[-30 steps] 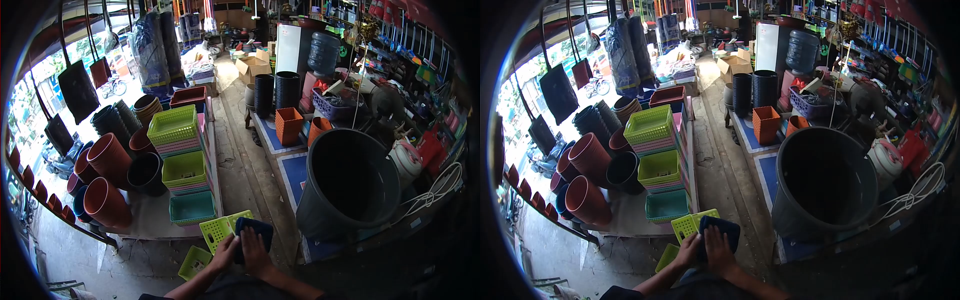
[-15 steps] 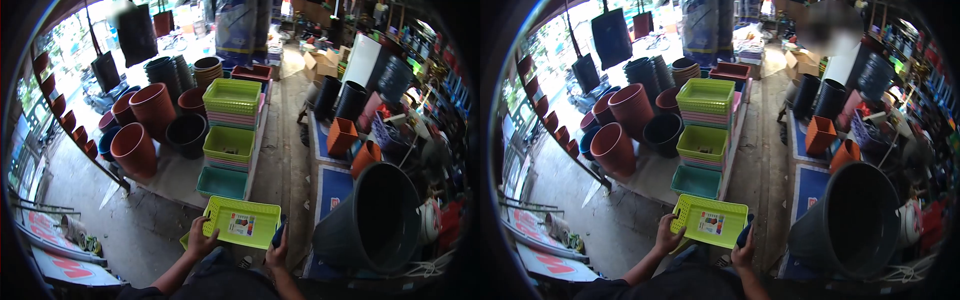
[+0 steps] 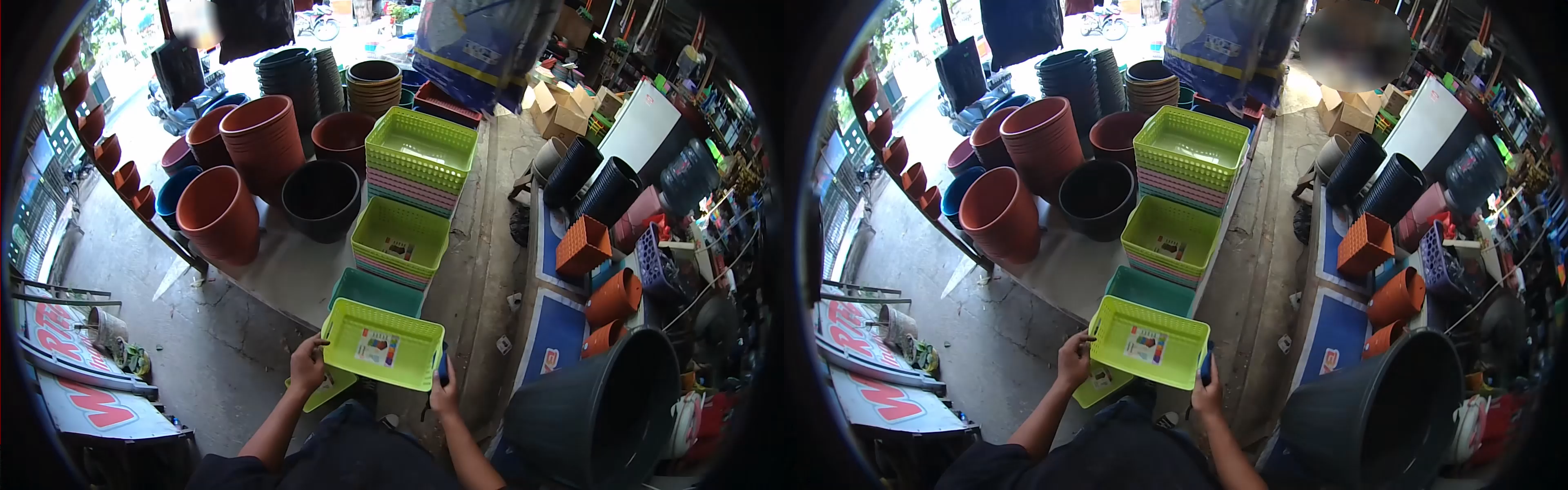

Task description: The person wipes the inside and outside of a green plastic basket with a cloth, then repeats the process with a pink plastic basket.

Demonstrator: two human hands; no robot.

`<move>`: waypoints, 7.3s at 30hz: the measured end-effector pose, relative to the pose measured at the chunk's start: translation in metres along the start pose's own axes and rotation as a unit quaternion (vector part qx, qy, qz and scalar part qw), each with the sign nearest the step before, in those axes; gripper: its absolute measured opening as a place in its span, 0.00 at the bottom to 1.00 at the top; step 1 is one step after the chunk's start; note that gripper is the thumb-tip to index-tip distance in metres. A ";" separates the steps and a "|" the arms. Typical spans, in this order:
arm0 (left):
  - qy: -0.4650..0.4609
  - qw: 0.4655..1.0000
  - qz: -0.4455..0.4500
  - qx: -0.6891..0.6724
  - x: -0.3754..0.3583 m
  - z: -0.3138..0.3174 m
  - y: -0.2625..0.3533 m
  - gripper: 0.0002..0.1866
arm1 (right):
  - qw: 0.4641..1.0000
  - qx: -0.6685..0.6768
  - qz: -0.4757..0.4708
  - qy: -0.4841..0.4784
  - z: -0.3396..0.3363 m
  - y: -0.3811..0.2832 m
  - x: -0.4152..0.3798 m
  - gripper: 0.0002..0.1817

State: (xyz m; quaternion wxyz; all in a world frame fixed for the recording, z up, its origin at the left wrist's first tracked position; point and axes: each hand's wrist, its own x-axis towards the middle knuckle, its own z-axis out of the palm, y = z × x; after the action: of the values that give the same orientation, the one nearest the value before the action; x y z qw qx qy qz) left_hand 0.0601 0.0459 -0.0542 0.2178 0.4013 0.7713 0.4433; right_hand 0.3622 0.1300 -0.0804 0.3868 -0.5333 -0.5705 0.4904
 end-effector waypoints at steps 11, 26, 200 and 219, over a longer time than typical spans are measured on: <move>-0.006 0.998 -0.053 -0.036 0.135 0.036 -0.050 0.09 | 0.975 -0.201 0.061 -0.068 0.059 0.002 0.123 0.36; -0.054 0.994 -0.097 -0.018 0.158 0.061 -0.093 0.18 | 0.933 -0.327 0.083 -0.128 0.074 0.050 0.145 0.43; -0.206 0.835 -0.105 -0.500 -0.080 0.067 0.153 0.43 | 0.957 -0.003 -0.022 -0.288 -0.109 -0.090 -0.064 0.28; -0.145 0.855 -0.011 -0.498 -0.086 0.051 0.138 0.31 | 0.886 0.072 0.168 -0.426 -0.092 -0.174 -0.052 0.27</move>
State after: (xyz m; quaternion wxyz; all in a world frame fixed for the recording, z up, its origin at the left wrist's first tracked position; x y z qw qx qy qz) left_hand 0.2040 0.0410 0.0362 0.5026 0.2910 0.4115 0.7024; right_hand 0.4178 0.1011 0.1134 0.0562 -0.3318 -0.5458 0.7674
